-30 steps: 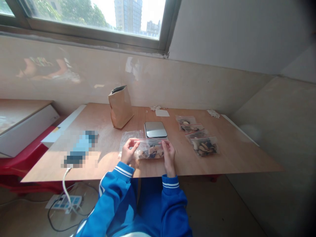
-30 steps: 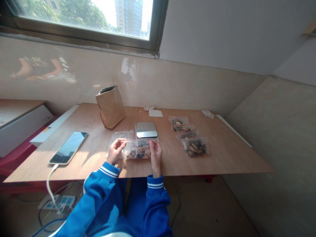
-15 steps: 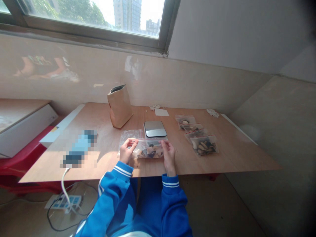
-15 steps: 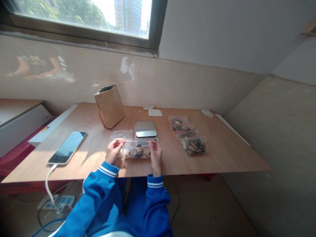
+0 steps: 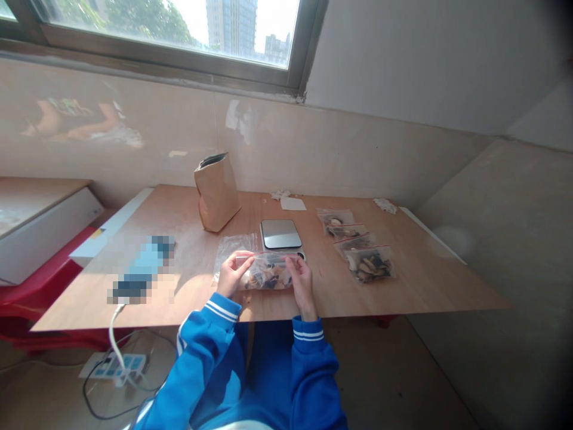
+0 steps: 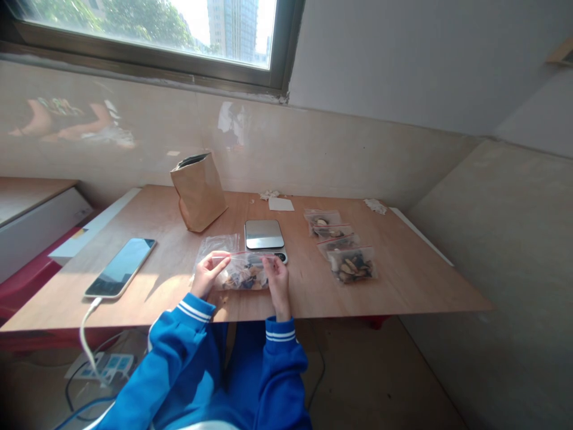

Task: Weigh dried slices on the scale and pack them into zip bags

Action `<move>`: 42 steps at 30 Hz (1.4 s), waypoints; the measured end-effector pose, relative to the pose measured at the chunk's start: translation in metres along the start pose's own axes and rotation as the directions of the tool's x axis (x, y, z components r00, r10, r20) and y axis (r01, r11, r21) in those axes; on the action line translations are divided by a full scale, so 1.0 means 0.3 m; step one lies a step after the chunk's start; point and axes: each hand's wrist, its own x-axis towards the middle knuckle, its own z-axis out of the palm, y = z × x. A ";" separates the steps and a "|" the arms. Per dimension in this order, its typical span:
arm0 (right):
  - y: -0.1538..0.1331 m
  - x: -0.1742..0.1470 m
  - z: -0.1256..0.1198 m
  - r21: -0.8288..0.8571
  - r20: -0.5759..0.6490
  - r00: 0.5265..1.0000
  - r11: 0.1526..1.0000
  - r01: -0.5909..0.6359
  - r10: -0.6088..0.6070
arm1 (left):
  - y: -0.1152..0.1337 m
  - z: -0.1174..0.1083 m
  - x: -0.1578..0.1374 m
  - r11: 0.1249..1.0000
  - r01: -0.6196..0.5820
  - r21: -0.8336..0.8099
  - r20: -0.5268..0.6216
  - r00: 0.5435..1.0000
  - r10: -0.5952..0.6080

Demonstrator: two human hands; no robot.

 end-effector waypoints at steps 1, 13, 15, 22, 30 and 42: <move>0.000 0.000 0.002 -0.005 -0.007 1.000 1.000 -0.002 0.002 | 0.002 0.002 -0.002 1.000 -0.010 0.007 0.004 1.000 0.010; -0.002 -0.003 0.013 -0.024 -0.099 0.995 1.000 -0.019 0.016 | 0.020 0.009 -0.016 0.997 -0.015 0.074 -0.030 0.999 0.017; 0.000 -0.004 0.010 -0.021 -0.118 0.993 1.000 -0.008 0.006 | 0.025 0.009 -0.014 0.997 -0.044 0.070 -0.041 0.998 0.047; -0.002 -0.006 0.010 0.016 -0.126 0.992 1.000 0.009 -0.007 | 0.036 0.015 -0.017 0.995 -0.101 0.023 -0.104 0.989 0.103; 0.012 -0.008 -0.026 0.044 0.040 0.998 0.998 -0.044 0.042 | 0.036 0.018 -0.027 1.000 0.012 -0.022 0.006 1.000 -0.012; -0.002 -0.009 -0.009 0.027 0.066 0.998 1.000 -0.001 0.000 | 0.027 0.015 -0.036 0.985 -0.081 0.153 -0.081 0.992 0.094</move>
